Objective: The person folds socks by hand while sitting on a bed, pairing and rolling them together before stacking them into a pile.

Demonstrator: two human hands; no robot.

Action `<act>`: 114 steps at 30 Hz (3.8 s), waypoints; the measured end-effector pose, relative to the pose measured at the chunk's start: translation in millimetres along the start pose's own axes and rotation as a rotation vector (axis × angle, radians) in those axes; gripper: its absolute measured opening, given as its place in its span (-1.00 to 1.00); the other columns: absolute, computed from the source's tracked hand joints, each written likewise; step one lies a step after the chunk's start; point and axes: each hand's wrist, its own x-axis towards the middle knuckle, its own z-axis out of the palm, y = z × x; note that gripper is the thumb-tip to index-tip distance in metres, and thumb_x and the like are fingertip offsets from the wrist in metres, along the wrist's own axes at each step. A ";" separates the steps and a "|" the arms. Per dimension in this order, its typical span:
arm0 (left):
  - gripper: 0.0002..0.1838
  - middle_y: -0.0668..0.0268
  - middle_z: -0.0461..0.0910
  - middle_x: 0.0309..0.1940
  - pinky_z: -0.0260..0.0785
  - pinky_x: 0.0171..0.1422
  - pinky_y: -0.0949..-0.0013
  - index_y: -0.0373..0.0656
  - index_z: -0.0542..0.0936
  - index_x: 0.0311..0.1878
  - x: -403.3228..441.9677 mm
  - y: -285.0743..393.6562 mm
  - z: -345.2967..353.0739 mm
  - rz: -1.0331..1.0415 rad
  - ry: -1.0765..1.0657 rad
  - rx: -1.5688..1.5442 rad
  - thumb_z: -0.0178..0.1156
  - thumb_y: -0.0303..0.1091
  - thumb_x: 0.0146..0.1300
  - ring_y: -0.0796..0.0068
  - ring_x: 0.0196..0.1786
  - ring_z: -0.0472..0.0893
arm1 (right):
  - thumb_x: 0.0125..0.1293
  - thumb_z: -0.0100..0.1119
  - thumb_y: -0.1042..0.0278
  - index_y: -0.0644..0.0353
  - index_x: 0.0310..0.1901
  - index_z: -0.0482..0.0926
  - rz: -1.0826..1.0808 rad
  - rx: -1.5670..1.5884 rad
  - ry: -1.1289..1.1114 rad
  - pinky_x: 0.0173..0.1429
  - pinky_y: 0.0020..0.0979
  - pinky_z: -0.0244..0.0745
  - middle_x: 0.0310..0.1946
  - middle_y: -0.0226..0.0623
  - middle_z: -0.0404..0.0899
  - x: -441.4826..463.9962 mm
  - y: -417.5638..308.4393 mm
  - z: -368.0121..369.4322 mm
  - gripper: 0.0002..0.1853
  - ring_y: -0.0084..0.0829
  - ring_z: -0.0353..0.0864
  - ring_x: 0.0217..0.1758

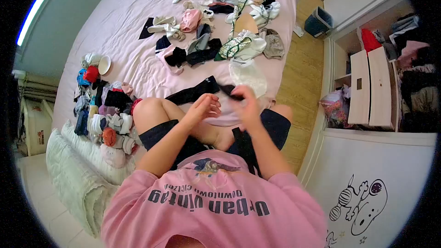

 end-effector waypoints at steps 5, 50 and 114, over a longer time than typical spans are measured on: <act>-0.87 0.38 0.49 -0.32 0.40 -0.25 0.53 -0.15 0.46 -0.21 -21.4 -2.3 27.5 -0.023 0.024 -0.248 0.06 -0.32 0.26 0.58 -0.34 0.50 | -0.08 0.31 0.52 0.20 -0.35 0.35 0.065 -0.002 -0.125 -0.24 -0.55 0.30 -0.40 -0.41 0.34 -44.7 -27.3 22.2 -0.70 -0.56 0.34 -0.32; -0.14 0.21 0.20 -0.24 0.22 0.02 0.37 -0.17 0.14 0.24 -27.9 -15.7 76.5 0.562 0.105 0.848 0.18 -0.62 -0.28 0.31 -0.13 0.31 | -0.08 0.17 0.49 0.08 0.03 0.35 0.173 -0.392 -0.004 -0.30 -0.44 0.35 -0.47 -0.32 0.46 -25.3 65.1 9.9 -0.47 -0.40 0.45 -0.42; -0.50 0.32 0.39 -0.09 0.29 -0.20 0.49 -0.18 0.31 0.09 -45.2 25.1 -16.1 0.159 0.155 0.046 0.19 -0.16 0.15 0.61 -0.25 0.37 | 0.19 0.12 0.47 0.20 -0.18 0.50 0.314 0.529 0.051 -0.26 -0.56 0.47 -0.35 -0.39 0.55 -7.1 -51.5 -32.2 -0.85 -0.60 0.53 -0.34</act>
